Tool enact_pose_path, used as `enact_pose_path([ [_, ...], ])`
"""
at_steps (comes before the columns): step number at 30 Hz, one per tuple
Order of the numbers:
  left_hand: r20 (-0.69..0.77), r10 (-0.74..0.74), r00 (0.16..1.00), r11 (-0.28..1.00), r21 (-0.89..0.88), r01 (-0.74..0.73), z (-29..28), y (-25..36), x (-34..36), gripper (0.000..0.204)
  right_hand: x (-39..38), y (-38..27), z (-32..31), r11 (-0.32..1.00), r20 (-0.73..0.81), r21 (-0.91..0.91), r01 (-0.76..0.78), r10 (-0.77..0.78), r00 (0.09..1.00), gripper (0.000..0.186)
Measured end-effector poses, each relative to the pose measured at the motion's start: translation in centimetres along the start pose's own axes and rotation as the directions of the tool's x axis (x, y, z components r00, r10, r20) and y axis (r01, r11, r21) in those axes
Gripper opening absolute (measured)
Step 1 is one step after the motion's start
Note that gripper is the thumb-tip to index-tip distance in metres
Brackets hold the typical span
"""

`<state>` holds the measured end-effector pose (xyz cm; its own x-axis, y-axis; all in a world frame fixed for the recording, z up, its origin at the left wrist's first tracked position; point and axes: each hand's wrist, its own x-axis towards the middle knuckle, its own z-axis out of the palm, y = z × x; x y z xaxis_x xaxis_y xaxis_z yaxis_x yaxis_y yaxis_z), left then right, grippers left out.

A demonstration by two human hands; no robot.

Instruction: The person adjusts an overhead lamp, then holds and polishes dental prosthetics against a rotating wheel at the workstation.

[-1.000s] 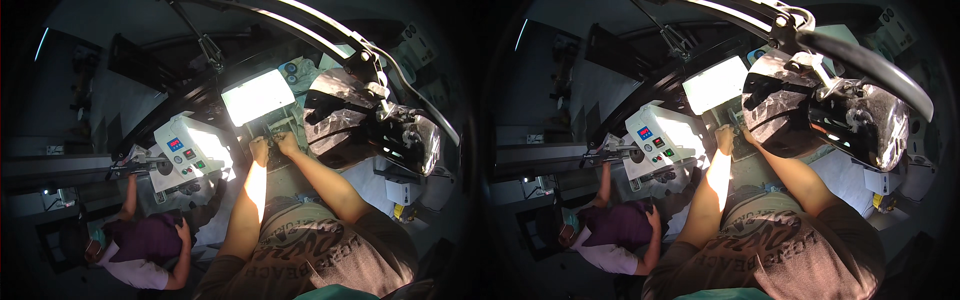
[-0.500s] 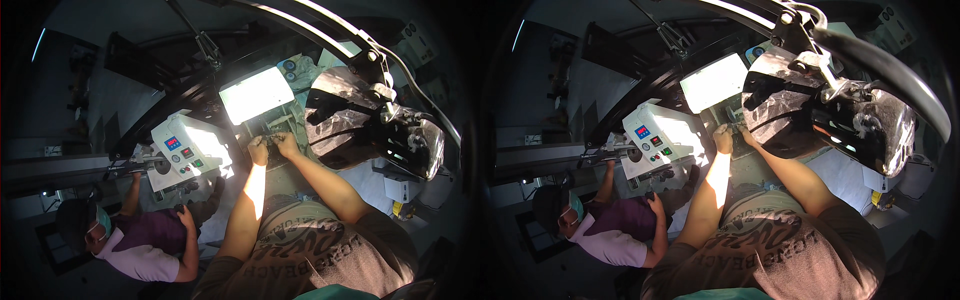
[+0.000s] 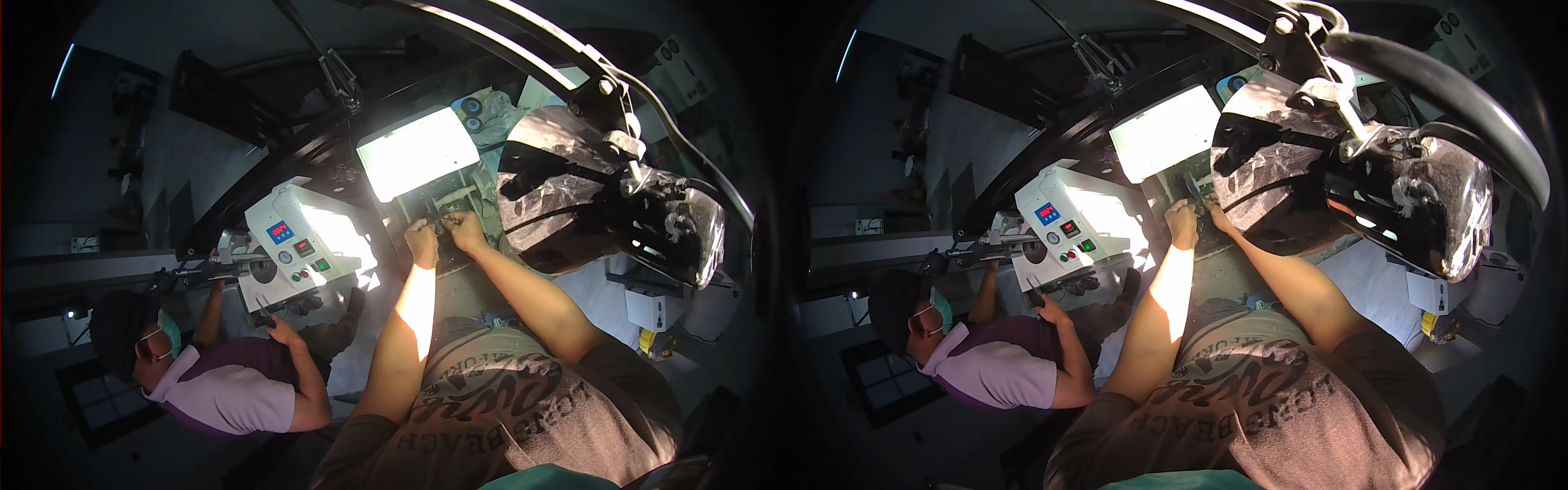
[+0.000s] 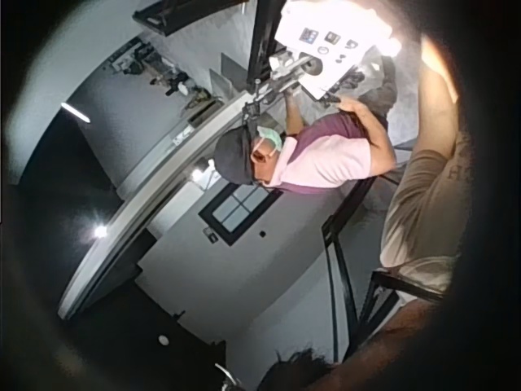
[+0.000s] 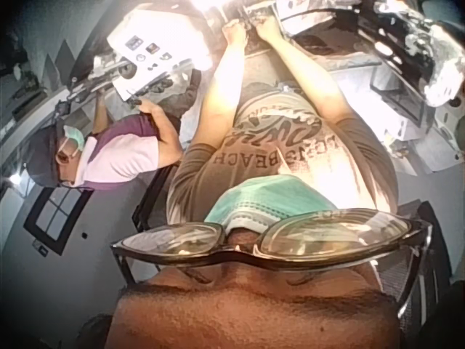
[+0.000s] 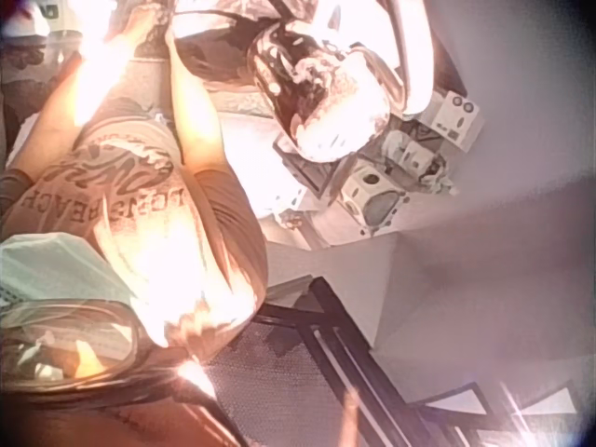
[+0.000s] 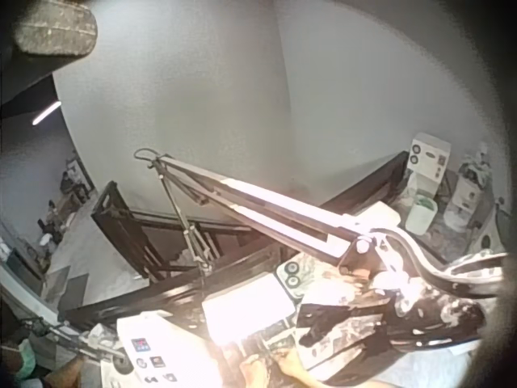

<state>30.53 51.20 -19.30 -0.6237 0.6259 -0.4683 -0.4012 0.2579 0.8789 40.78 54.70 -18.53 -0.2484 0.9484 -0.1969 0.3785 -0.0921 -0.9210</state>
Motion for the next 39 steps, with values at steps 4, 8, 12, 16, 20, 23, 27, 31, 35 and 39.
enact_pose_path([
  [4, 0.011, -0.050, 0.999, 0.997, -0.052, 0.051, -0.2, 0.9, 0.1, 0.019, 0.0, -0.4, 0.2, 0.999, -0.026, -0.039, 0.033, -0.034, 0.999, 0.011],
  [8, 0.040, -0.071, 0.997, 0.997, -0.026, 0.072, -1.0, 1.1, 0.9, 0.015, 0.0, -0.5, 0.6, 0.998, 0.002, -0.056, 0.000, 0.000, 1.000, 0.011],
  [12, 0.015, -0.180, 0.984, 0.983, -0.034, 0.180, -0.3, 2.0, 0.6, 0.010, 0.3, 0.4, 0.5, 0.986, -0.019, -0.157, 0.048, -0.051, 0.998, 0.011],
  [16, 0.065, -0.206, 0.976, 0.972, -0.105, 0.212, -1.2, 1.6, 1.0, 0.011, 0.5, 1.5, 1.2, 0.971, -0.070, -0.211, 0.111, -0.129, 0.989, 0.012],
  [20, 0.096, -0.245, 0.965, 0.955, -0.150, 0.257, -1.1, 1.2, 1.5, 0.014, 0.5, 1.6, 1.3, 0.973, -0.056, -0.212, 0.094, -0.108, 0.993, 0.013],
  [23, 0.064, -0.253, 0.965, 0.955, -0.144, 0.260, -1.9, 0.6, 1.5, 0.014, 0.2, 1.1, 1.5, 0.963, -0.057, -0.244, 0.111, -0.129, 0.990, 0.013],
  [27, 0.101, -0.202, 0.974, 0.946, -0.236, 0.221, -1.9, -0.3, 1.5, 0.015, 0.2, 1.7, 1.6, 0.966, -0.091, -0.229, 0.119, -0.143, 0.986, 0.013],
  [31, 0.044, -0.081, 0.996, 0.978, -0.187, 0.088, -1.7, -0.9, 0.7, 0.023, 0.0, 2.0, 1.6, 0.973, -0.064, -0.210, 0.097, -0.112, 0.992, 0.014],
  [35, -0.026, -0.052, 0.998, 0.998, -0.034, 0.051, -1.5, -1.3, -0.4, 0.027, -0.6, 1.6, 1.1, 0.980, -0.042, -0.146, 0.133, -0.141, 0.989, 0.013],
  [39, -0.007, 0.111, 0.994, 0.993, -0.041, -0.111, -2.1, -2.0, 0.0, 0.027, -1.1, 0.0, 1.2, 0.993, -0.025, -0.035, 0.110, -0.111, 0.994, 0.012],
])
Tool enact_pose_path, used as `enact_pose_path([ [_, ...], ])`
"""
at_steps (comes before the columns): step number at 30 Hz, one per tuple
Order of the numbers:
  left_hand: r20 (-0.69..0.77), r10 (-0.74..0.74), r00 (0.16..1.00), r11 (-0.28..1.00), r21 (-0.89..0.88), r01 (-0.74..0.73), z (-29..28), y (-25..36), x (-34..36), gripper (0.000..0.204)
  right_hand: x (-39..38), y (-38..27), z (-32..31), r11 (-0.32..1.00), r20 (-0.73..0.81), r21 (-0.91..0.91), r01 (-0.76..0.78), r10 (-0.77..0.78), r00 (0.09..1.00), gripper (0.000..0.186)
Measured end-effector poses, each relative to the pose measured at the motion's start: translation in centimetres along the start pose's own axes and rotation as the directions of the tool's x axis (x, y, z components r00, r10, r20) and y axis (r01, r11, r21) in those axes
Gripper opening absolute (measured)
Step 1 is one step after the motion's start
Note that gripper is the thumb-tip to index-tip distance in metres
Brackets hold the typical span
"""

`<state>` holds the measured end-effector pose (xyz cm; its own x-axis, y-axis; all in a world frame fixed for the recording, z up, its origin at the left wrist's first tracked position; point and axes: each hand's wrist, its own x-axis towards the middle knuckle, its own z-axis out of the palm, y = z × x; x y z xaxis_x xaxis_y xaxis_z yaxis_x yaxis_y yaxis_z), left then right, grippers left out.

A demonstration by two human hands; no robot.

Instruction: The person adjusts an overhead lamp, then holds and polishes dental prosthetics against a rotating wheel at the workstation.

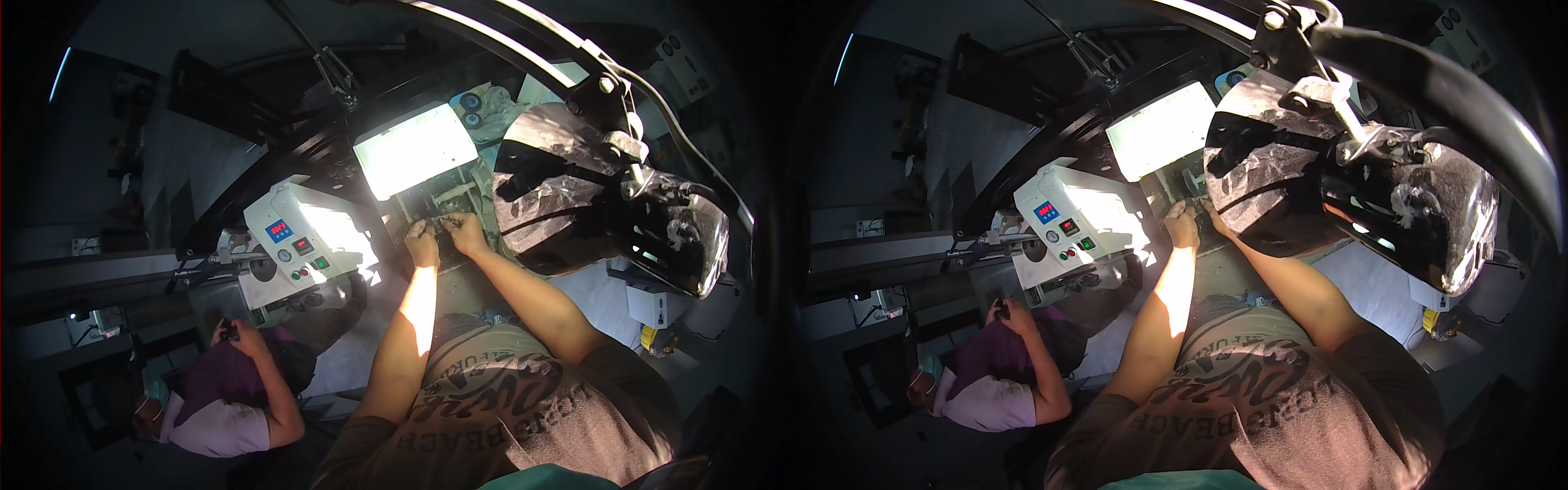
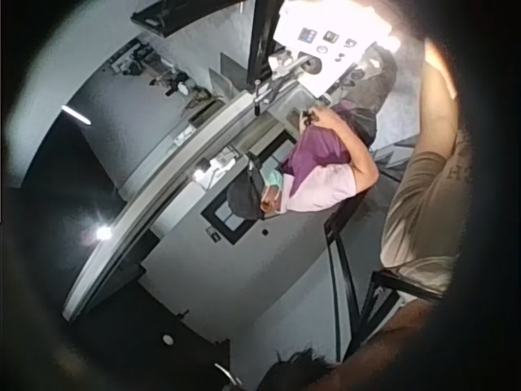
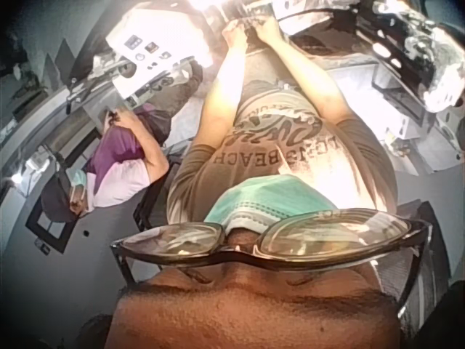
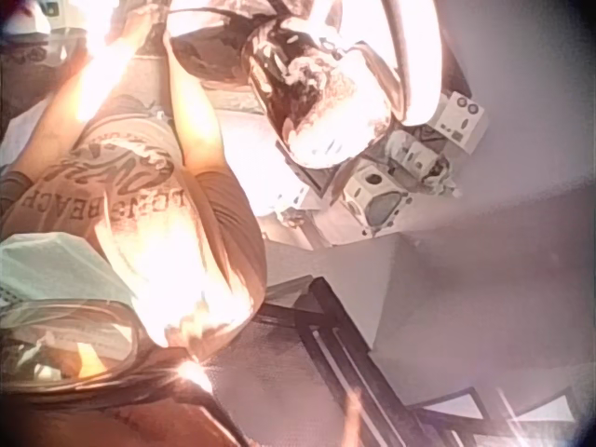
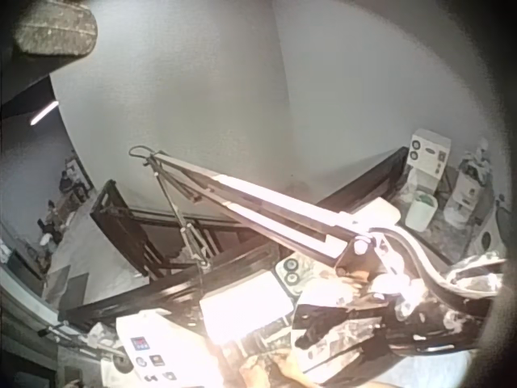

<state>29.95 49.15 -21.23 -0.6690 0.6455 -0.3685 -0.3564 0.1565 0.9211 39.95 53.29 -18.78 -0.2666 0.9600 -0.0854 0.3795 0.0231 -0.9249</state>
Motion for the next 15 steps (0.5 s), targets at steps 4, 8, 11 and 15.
enact_pose_path([
  [4, 0.001, -0.042, 0.999, 0.998, -0.037, 0.042, 1.0, 0.5, -0.7, 0.027, 0.1, 0.7, -0.5, 1.000, -0.019, -0.012, 0.017, -0.017, 1.000, 0.011],
  [8, -0.013, -0.133, 0.991, 0.991, -0.027, 0.132, 1.4, 1.9, -0.7, 0.027, 0.2, 0.4, -0.6, 0.997, -0.024, -0.071, -0.002, 0.000, 1.000, 0.012],
  [11, -0.060, -0.192, 0.980, 0.981, -0.018, 0.191, 1.3, 2.4, -0.3, 0.028, 0.3, -0.1, -0.4, 0.997, -0.013, -0.077, -0.021, 0.020, 1.000, 0.012],
  [15, -0.028, -0.205, 0.978, 0.978, 0.026, 0.206, 2.6, 2.3, 0.2, 0.030, 1.1, 2.4, -0.3, 0.989, -0.110, -0.146, -0.029, 0.013, 0.994, 0.013],
])
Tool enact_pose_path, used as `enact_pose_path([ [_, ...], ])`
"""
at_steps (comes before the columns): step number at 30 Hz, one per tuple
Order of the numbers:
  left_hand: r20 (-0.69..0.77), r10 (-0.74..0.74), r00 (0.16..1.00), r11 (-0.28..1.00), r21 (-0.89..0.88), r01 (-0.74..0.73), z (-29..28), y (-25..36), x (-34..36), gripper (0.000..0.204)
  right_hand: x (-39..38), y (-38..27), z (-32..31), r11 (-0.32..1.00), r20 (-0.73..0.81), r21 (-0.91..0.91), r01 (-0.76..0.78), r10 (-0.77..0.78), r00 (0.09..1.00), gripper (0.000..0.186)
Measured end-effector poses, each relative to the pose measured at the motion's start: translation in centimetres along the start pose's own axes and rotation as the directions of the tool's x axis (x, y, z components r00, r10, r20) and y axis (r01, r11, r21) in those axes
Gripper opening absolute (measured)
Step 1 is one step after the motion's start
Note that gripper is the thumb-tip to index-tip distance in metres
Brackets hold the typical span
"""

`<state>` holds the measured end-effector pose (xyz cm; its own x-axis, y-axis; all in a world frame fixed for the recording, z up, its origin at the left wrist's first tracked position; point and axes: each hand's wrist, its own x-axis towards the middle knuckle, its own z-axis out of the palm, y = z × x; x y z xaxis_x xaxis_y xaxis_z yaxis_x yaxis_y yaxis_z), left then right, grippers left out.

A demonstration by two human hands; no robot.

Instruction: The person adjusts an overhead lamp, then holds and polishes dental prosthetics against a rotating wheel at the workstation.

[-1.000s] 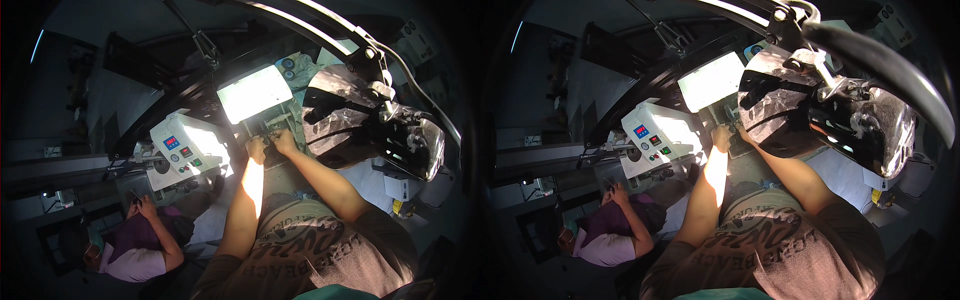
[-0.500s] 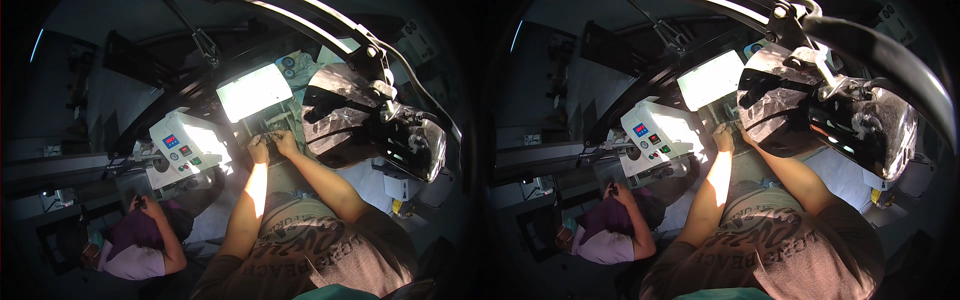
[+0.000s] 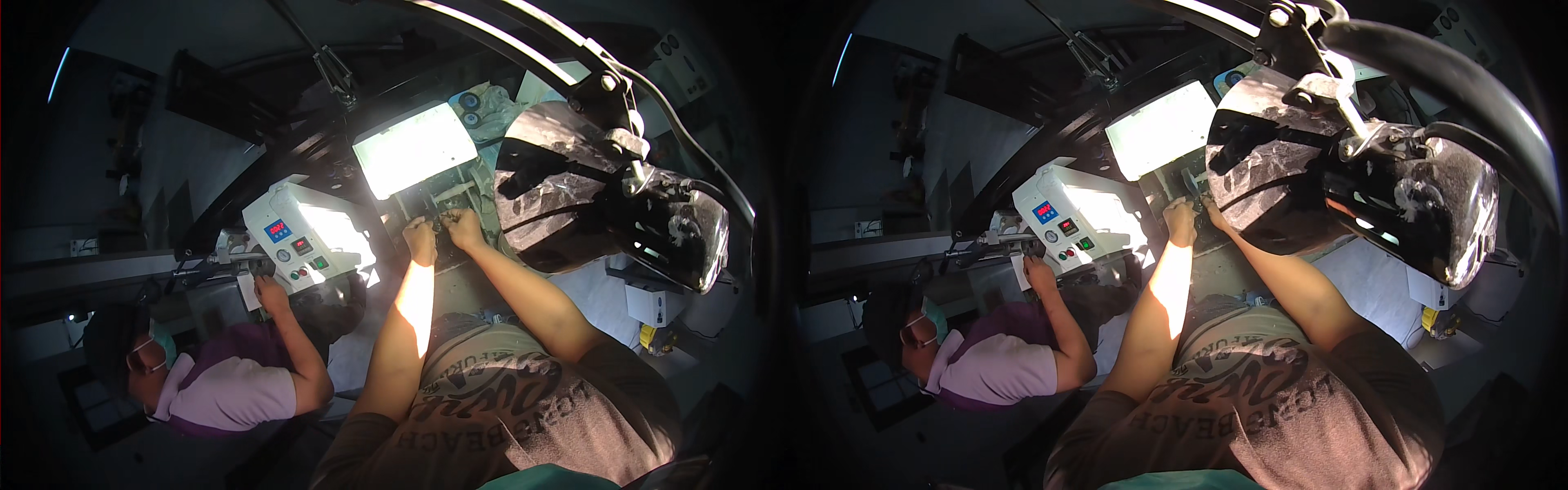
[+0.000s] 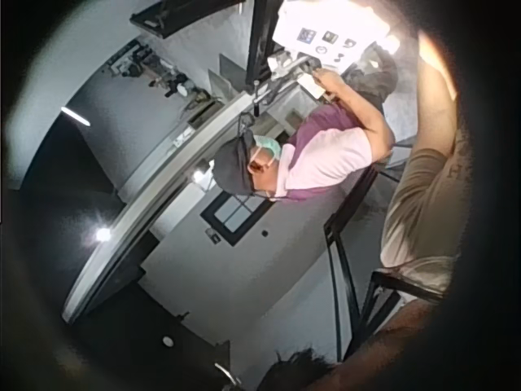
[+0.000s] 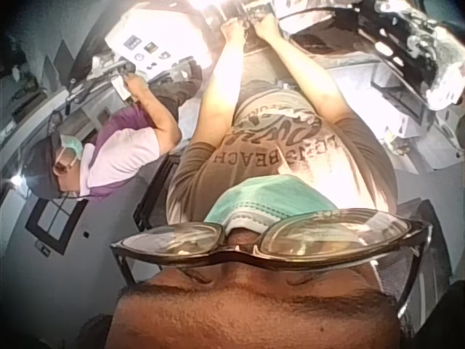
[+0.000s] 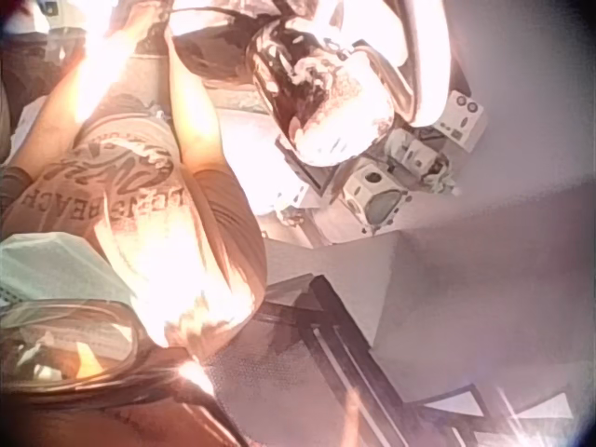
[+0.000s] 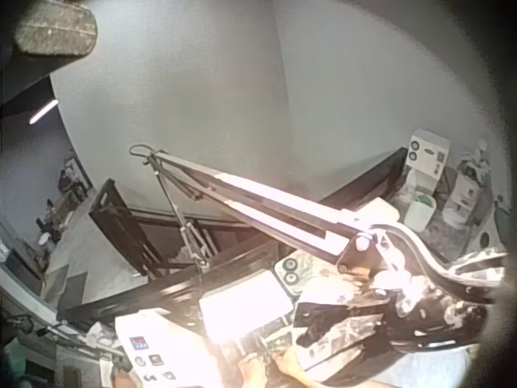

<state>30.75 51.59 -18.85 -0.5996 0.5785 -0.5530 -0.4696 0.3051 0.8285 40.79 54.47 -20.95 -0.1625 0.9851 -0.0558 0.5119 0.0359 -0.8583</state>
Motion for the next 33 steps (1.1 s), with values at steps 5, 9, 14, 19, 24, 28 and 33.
enact_pose_path([
  [5, 0.009, -0.011, 1.000, 0.997, -0.081, 0.012, -1.9, -0.6, 1.4, 0.031, -0.2, -1.3, 0.7, 1.000, 0.040, -0.026, 0.015, -0.014, 0.999, 0.013],
  [9, 0.024, -0.038, 0.999, 0.996, -0.085, 0.039, -1.6, -0.2, 1.0, 0.028, -0.1, -0.7, 0.9, 0.999, 0.033, -0.016, -0.034, 0.034, 0.999, 0.013],
  [14, 0.039, -0.016, 0.999, 0.989, -0.146, 0.022, -1.5, -0.3, 0.4, 0.025, -0.3, 0.2, 1.1, 0.995, -0.001, -0.084, 0.061, -0.061, 0.998, 0.013],
  [19, -0.018, 0.117, 0.993, 0.987, -0.107, -0.118, -2.5, -1.0, -0.7, 0.018, -1.4, -2.7, -0.3, 1.000, 0.149, 0.002, 0.018, -0.018, 0.989, 0.013],
  [24, 0.092, 0.321, 0.943, 0.945, 0.030, -0.325, -2.0, -1.1, -1.0, 0.017, -1.3, -3.5, -1.6, 0.920, 0.186, 0.363, -0.148, 0.084, 0.979, 0.013],
  [28, 0.135, 0.333, 0.933, 0.941, 0.020, -0.339, -1.7, -1.6, -0.5, 0.017, -0.8, -2.9, -1.5, 0.932, 0.188, 0.327, -0.155, 0.097, 0.977, 0.013],
  [33, 0.056, 0.287, 0.956, 0.958, -0.040, -0.286, -1.6, -2.0, -0.7, 0.019, -0.9, -3.0, -1.2, 0.947, 0.192, 0.284, -0.149, 0.096, 0.977, 0.014],
])
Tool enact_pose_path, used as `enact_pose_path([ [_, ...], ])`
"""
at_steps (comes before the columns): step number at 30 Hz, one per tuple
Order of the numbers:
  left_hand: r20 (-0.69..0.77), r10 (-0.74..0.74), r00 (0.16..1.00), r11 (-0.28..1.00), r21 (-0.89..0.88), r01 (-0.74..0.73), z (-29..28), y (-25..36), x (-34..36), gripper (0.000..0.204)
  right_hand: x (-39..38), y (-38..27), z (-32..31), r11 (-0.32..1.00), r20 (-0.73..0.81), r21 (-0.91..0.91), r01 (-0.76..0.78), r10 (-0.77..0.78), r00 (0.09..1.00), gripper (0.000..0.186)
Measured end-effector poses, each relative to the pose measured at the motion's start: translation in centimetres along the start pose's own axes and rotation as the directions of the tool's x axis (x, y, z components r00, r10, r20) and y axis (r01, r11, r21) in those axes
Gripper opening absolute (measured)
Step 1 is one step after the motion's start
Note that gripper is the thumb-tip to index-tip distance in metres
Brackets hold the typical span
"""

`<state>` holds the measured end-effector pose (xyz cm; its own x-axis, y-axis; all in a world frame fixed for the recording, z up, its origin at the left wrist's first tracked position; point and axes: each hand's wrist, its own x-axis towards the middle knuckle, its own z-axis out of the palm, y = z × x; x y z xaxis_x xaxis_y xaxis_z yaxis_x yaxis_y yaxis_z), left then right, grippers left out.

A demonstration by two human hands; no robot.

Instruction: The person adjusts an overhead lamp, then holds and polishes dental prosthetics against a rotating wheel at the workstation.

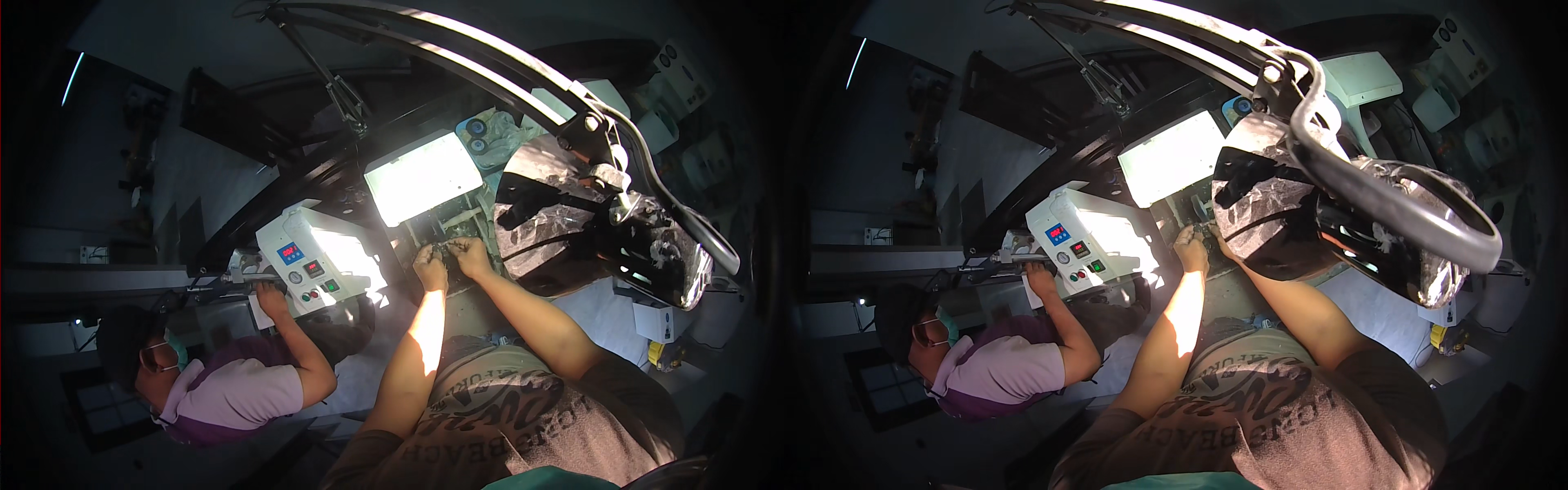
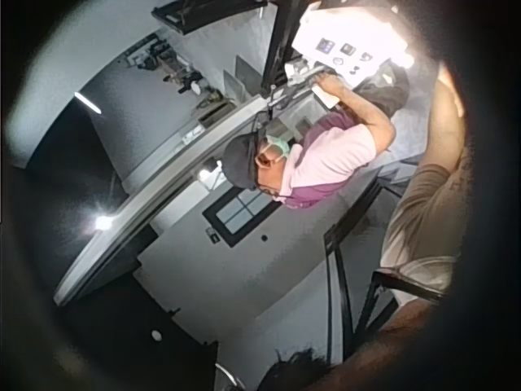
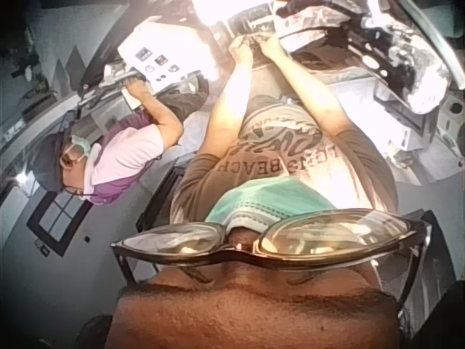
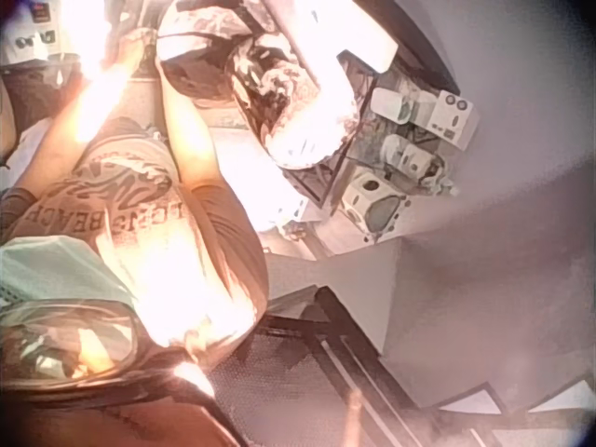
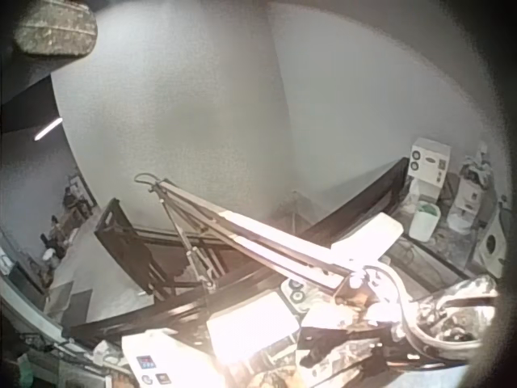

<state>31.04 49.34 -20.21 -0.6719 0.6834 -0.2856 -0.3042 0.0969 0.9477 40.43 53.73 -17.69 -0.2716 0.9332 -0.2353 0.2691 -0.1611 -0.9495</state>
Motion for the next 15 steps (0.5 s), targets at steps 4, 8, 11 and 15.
enact_pose_path([
  [4, -0.041, -0.024, 0.999, 0.998, -0.057, 0.022, 0.2, -0.2, 0.0, 0.022, 0.5, 1.9, 0.2, 0.989, -0.016, -0.115, 0.096, -0.099, 0.995, 0.014],
  [8, -0.029, -0.068, 0.997, 0.992, -0.108, 0.065, 0.5, -0.5, 0.2, 0.026, 1.0, 3.1, 0.2, 0.966, -0.051, -0.215, 0.147, -0.161, 0.986, 0.013],
  [11, -0.111, -0.145, 0.983, 0.988, -0.069, 0.138, -0.2, -0.9, 0.8, 0.028, 0.3, 0.3, 0.4, 1.000, 0.015, -0.009, -0.021, 0.021, 1.000, 0.013],
  [15, -0.137, -0.308, 0.941, 0.947, -0.135, 0.290, 1.2, -0.8, 1.6, 0.028, 2.6, 5.4, 0.0, 0.911, -0.091, -0.363, 0.194, -0.241, 0.966, 0.013],
])
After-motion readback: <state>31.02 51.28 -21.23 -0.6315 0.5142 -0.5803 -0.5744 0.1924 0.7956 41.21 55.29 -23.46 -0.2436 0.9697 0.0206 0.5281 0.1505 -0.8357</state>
